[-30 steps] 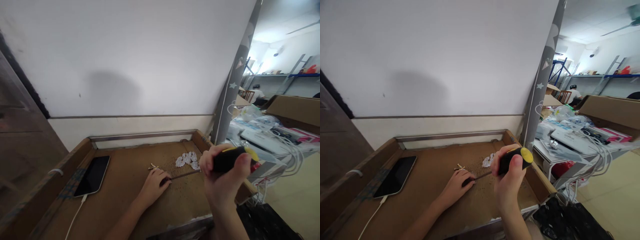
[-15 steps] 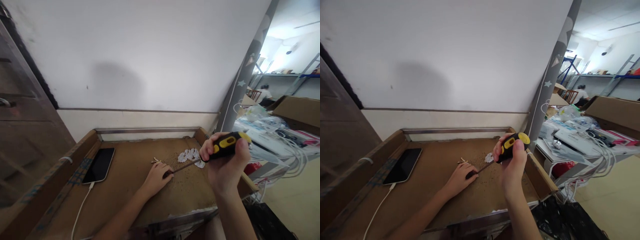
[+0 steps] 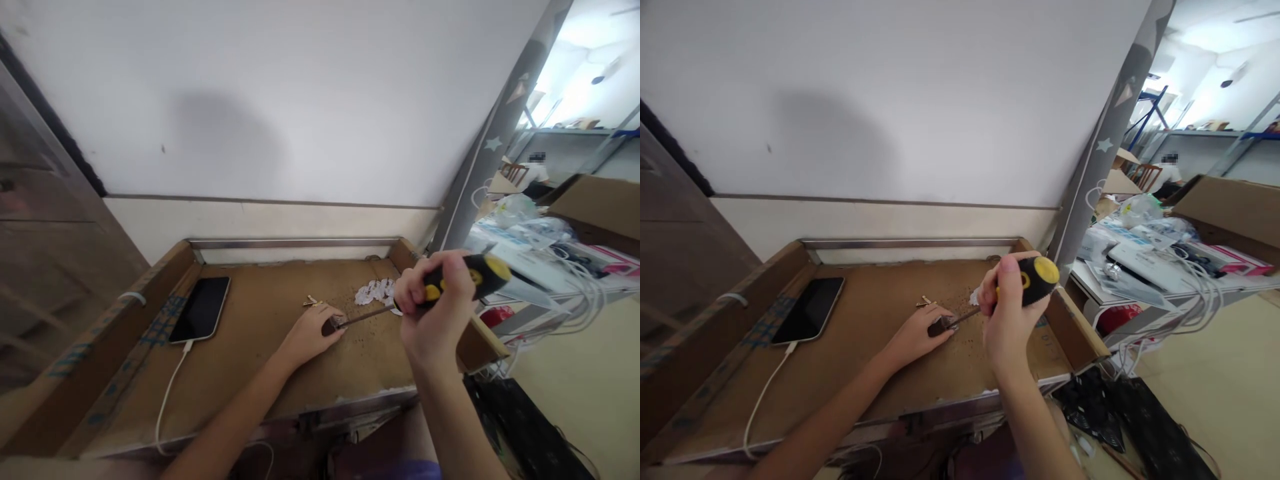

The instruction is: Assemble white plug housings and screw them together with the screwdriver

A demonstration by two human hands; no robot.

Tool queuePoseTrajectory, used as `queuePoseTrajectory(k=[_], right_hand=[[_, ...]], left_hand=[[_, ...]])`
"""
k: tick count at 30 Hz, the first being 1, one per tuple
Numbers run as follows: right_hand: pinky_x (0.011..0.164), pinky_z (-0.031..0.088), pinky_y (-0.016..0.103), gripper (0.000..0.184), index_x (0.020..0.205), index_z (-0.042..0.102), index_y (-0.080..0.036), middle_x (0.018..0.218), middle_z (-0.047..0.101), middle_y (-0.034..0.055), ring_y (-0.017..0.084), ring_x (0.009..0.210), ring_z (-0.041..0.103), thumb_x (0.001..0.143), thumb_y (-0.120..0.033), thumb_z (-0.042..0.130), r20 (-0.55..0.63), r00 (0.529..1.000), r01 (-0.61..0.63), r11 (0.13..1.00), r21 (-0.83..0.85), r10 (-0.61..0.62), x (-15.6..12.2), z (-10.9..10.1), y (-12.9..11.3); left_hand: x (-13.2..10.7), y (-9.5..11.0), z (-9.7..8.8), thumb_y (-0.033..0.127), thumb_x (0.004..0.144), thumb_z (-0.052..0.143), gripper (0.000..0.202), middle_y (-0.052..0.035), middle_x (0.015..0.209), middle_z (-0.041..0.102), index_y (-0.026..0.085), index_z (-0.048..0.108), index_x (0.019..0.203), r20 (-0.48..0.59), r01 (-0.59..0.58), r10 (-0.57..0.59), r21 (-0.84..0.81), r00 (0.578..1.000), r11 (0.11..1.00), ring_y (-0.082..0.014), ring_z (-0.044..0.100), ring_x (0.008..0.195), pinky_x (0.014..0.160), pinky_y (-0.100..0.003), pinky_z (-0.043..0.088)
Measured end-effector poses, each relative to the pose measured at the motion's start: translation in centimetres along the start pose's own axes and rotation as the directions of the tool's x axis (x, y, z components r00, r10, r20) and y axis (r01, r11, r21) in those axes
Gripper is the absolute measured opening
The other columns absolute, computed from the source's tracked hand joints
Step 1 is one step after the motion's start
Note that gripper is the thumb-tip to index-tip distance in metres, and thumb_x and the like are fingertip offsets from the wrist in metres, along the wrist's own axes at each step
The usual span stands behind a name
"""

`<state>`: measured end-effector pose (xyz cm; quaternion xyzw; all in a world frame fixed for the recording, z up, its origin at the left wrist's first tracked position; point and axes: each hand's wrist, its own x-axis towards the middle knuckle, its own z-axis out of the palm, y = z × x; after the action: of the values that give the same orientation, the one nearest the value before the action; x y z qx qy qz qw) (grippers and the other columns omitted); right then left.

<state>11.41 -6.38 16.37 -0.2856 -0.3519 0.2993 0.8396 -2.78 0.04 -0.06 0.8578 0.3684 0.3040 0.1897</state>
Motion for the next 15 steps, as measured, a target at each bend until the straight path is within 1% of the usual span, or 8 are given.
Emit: queuePoseTrajectory(k=[3,5,9,15], right_hand=[[0.030,0.020,0.015,0.034,0.063,0.039,-0.020,0.039,0.034,-0.0118,0.003,0.030,0.025,0.066,-0.042,0.065,-0.028,0.999,-0.025,1.000,0.006,0.025,0.05,0.07,0.32],[0.029,0.019,0.015,0.034,0.062,0.039,-0.020,0.039,0.034,-0.0118,0.002,0.030,0.025,0.066,-0.043,0.064,-0.058,0.998,-0.024,1.000,0.012,0.025,0.13,0.11,0.11],[0.029,0.019,0.015,0.035,0.062,0.038,-0.020,0.039,0.034,-0.0117,0.002,0.030,0.026,0.066,-0.043,0.064,-0.056,0.998,0.002,1.000,0.010,-0.002,0.23,0.19,-0.39],[0.029,0.019,0.016,0.034,0.062,0.039,-0.020,0.041,0.035,-0.0111,0.003,0.031,0.026,0.067,-0.043,0.064,-0.049,0.999,-0.016,1.000,0.022,0.017,0.26,0.00,0.11]], left_hand=[[0.00,-0.10,-0.28,0.031,0.079,0.060,0.012,-0.0008,0.095,0.065,0.022,0.061,0.087,0.001,-0.011,0.011,0.122,1.000,0.993,-0.0185,0.057,0.095,0.091,-0.034,0.038],[0.01,-0.13,-0.33,0.034,0.080,0.059,0.013,-0.0002,0.090,0.066,0.022,0.062,0.083,0.009,-0.007,0.006,0.163,1.000,0.987,-0.0184,0.057,0.093,0.091,-0.035,0.036],[0.06,-0.06,-0.22,0.036,0.081,0.057,0.015,0.0002,0.089,0.067,0.022,0.062,0.083,0.005,-0.004,0.004,0.167,1.000,0.986,-0.0178,0.057,0.093,0.089,-0.034,0.036],[0.19,0.03,-0.15,0.031,0.083,0.055,0.012,-0.0004,0.089,0.067,0.022,0.063,0.081,0.010,0.008,-0.010,0.162,1.000,0.987,-0.0184,0.057,0.092,0.088,-0.034,0.038]])
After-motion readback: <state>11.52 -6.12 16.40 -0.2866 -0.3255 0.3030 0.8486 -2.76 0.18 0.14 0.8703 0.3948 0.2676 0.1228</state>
